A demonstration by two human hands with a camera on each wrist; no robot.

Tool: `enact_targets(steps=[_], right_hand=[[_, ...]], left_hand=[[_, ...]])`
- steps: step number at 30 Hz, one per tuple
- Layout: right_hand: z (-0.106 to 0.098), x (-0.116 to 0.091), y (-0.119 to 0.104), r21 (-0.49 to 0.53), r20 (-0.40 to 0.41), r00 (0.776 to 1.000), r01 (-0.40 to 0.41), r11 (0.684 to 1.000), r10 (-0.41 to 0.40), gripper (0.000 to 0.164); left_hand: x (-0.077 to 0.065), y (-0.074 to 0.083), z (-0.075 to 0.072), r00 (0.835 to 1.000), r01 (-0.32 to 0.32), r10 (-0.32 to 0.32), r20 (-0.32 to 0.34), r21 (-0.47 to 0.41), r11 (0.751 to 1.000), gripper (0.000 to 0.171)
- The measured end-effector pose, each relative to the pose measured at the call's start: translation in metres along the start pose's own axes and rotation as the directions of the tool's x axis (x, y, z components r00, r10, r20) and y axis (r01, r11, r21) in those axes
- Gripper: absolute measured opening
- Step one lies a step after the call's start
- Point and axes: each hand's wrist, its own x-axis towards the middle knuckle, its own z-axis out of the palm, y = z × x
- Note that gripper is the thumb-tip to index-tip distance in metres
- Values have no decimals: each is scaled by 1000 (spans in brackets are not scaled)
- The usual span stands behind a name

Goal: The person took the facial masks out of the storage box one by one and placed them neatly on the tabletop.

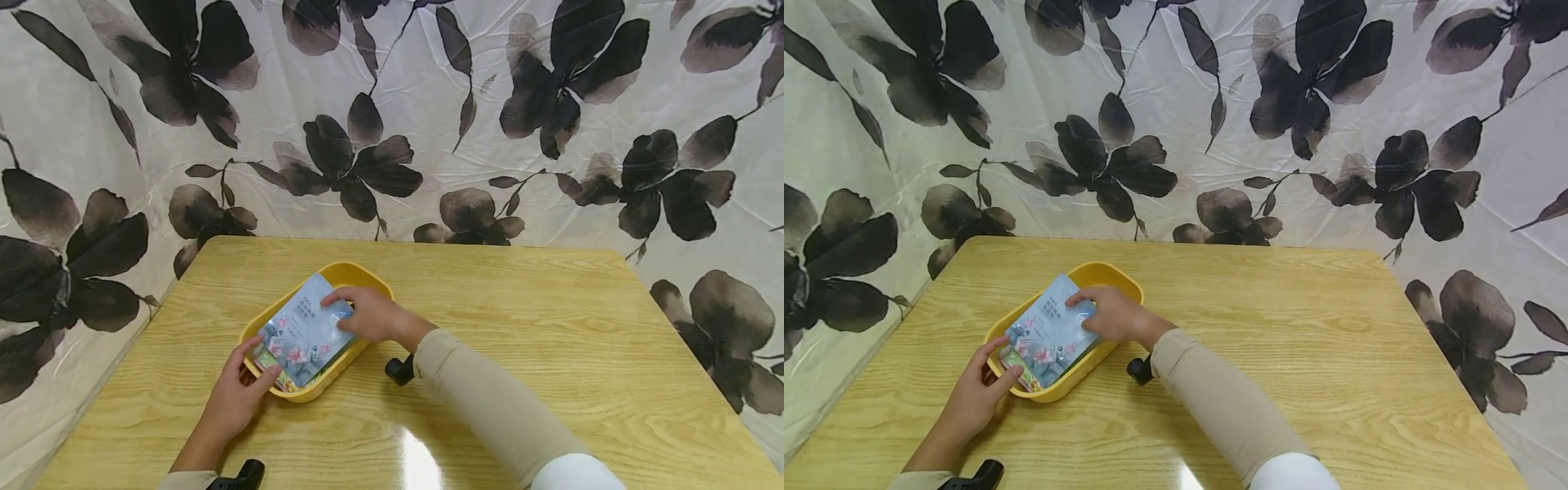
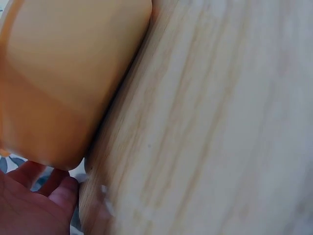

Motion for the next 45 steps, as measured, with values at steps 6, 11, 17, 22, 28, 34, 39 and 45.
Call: enact_targets(steps=[6, 11, 17, 22, 28, 34, 39, 45], right_hand=[[-16, -7, 5, 42, -108, 994, 7, 999, -3, 39], [-32, -13, 12, 148, -175, 984, 44, 988, -17, 39], [-55, -21, 21, 234, -263, 965, 81, 969, -17, 39], [-72, -27, 34, 315, -313, 950, 90, 945, 14, 39], [-91, -34, 50, 361, -389, 920, 99, 927, 54, 41], [-106, -42, 71, 380, -458, 884, 97, 920, 96, 44], [-117, -45, 92, 423, -486, 860, 77, 903, 155, 45], [-123, -45, 121, 489, -507, 829, 49, 871, 238, 47]], left_hand=[[-2, -1, -1, 1000, 13, -12, -17, 22, 1000, 66], [-3, -3, -2, 1000, 17, -17, -11, -6, 1000, 68], [-3, -3, -2, 1000, 3, -3, -5, -39, 999, 68], [-4, -4, -1, 1000, -14, 13, -18, -37, 999, 67], [-4, -5, 1, 999, -32, 31, -33, -39, 999, 65], [-3, -5, 2, 999, -45, 44, -27, -57, 997, 65], [-2, -4, 3, 999, -44, 42, -28, -57, 997, 64], [-1, -3, 4, 999, -45, 44, -14, -70, 997, 65]])
